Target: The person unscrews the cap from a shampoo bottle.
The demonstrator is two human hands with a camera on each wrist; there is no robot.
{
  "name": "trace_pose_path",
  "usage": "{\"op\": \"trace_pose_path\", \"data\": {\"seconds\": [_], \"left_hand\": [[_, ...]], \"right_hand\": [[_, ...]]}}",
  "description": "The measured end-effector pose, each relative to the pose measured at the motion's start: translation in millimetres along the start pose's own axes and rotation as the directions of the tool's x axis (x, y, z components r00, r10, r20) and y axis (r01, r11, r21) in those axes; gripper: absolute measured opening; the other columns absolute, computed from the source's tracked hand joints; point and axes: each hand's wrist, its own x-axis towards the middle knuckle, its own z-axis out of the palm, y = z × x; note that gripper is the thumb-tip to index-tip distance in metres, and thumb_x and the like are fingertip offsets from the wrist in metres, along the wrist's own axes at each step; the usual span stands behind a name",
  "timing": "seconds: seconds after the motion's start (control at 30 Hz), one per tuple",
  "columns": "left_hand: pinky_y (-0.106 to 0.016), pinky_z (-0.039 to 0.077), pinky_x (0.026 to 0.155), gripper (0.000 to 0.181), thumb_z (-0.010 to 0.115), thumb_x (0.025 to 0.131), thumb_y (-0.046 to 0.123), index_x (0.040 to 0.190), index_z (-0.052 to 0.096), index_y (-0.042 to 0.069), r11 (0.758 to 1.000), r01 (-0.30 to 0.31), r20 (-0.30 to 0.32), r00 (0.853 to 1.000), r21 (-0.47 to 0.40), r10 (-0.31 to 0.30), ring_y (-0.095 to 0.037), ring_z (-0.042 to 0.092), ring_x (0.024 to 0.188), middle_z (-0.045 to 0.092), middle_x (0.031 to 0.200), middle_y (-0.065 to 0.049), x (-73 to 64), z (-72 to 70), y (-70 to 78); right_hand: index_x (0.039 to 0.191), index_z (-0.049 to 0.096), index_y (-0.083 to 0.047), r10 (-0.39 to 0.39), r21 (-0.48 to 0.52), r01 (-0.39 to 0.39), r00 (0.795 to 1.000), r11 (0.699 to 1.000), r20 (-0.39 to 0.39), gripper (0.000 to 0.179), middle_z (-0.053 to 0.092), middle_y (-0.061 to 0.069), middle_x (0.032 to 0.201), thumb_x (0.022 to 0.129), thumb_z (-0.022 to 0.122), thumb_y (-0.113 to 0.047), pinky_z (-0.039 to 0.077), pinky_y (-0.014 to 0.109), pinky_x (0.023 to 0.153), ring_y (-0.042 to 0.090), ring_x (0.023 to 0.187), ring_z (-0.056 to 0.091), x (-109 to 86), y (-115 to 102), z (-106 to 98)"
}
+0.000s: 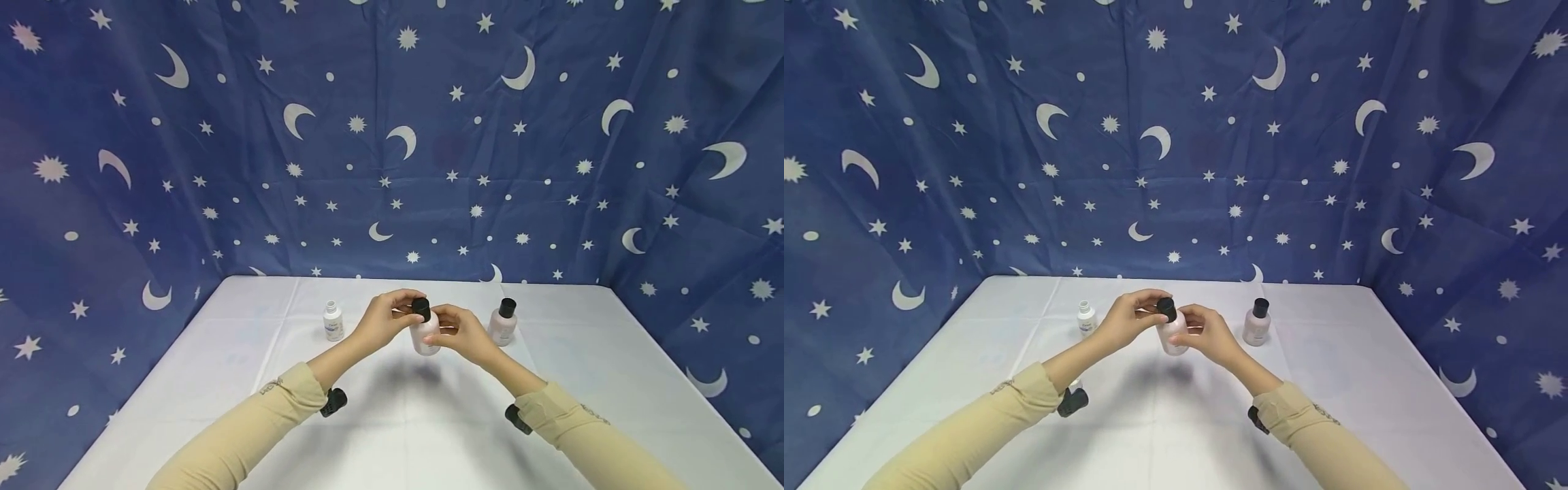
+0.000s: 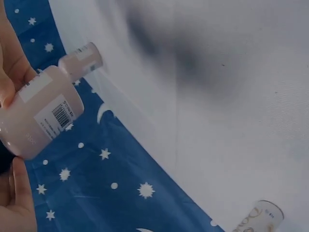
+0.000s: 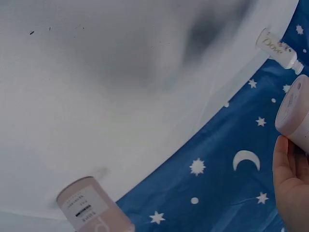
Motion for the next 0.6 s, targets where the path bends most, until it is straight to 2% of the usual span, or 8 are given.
{"op": "trace_pose_path", "data": {"seconds": [0.23, 0.5, 0.6], "left_hand": [[-0.017, 0.055, 0.075, 0.035, 0.071, 0.082, 0.009, 0.115, 0.062, 0.002, 0.997, -0.068, 0.061, 0.996, 0.041, 0.066, -0.021, 0.068, 0.09, 0.069, 0.106, -0.012, -16.4, -11.1, 18.2], [-0.017, 0.055, 0.076, 0.034, 0.073, 0.081, 0.009, 0.113, 0.064, 0.001, 0.999, -0.034, 0.065, 0.997, -0.032, 0.036, -0.022, 0.068, 0.09, 0.07, 0.105, -0.014, -33.0, -14.7, 29.0], [-0.018, 0.056, 0.076, 0.034, 0.073, 0.081, 0.008, 0.113, 0.064, 0.001, 0.998, -0.021, 0.077, 0.997, -0.06, 0.026, -0.022, 0.068, 0.091, 0.07, 0.103, -0.015, -36.6, -15.6, 30.3]], "right_hand": [[0.119, 0.058, 0.006, -0.048, -0.045, 0.049, 0.999, 0.998, 0.022, 0.048, 0.064, 0.021, 0.115, 0.078, 0.076, -0.011, 0.054, 0.032, 0.09, 0.031, 0.102, 0.063, -16.2, -19.0, 4.0], [0.118, 0.057, 0.004, -0.077, -0.011, 0.078, 0.995, 0.997, 0.057, 0.046, 0.062, 0.02, 0.117, 0.079, 0.075, -0.012, 0.053, 0.03, 0.093, 0.032, 0.105, 0.062, -27.1, -21.7, 8.8], [0.117, 0.055, 0.003, -0.089, 0.02, 0.087, 0.993, 0.996, 0.08, 0.045, 0.061, 0.02, 0.117, 0.079, 0.075, -0.01, 0.052, 0.032, 0.094, 0.024, 0.107, 0.062, -28.9, -20.0, 9.0]]}}
